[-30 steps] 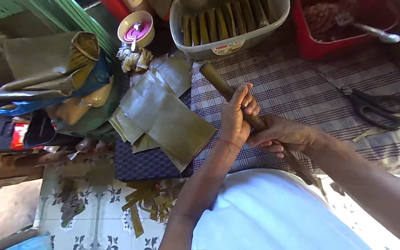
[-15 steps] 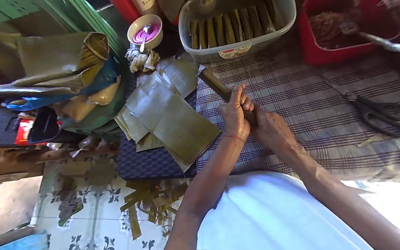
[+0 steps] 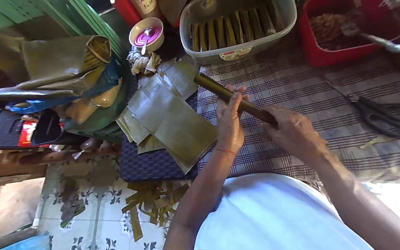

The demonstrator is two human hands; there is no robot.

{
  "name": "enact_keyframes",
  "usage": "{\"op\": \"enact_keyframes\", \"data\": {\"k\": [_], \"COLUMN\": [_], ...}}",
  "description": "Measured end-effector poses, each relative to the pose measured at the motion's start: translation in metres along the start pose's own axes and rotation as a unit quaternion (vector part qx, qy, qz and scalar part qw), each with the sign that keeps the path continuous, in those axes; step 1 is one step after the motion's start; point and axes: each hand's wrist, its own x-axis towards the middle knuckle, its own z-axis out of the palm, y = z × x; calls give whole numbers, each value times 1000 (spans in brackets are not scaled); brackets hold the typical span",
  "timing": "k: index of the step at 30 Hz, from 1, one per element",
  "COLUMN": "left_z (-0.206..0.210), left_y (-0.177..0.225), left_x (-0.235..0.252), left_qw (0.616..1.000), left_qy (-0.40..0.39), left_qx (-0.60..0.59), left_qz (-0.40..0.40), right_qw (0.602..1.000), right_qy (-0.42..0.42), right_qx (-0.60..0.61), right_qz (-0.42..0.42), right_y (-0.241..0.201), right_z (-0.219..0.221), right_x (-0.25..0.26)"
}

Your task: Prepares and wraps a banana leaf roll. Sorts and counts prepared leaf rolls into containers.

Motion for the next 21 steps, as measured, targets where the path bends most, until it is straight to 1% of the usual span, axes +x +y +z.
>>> {"op": "enact_keyframes", "data": {"k": [2, 5, 7, 9, 12, 14, 18, 21], "left_z": [-10, -26, -32, -36, -39, -39, -34, -31], "left_y": [5, 10, 13, 15, 14, 13, 11, 10], "left_x": [-3, -2, 0, 3, 5, 6, 4, 5], "left_qw": [998, 991, 989, 987, 985, 981, 981, 981], "left_qy": [-59, -124, -142, -157, -169, -188, -175, -162], "left_qx": [-27, -42, -36, -28, 4, 38, 82, 106], "left_qz": [-11, -26, -30, -35, -40, -33, -17, -1], "right_qw": [993, 958, 931, 914, 892, 885, 888, 905], "right_qy": [-61, -150, -190, -213, -237, -246, -257, -248], "right_qx": [95, 235, 299, 333, 368, 374, 363, 332], "right_qz": [31, 74, 85, 90, 112, 125, 120, 94], "right_y": [9, 29, 38, 46, 55, 57, 58, 59], "right_z": [-20, -41, -50, -55, -60, -63, -70, -75], "right_x": [2, 2, 0, -3, -9, -13, -15, -15]}}
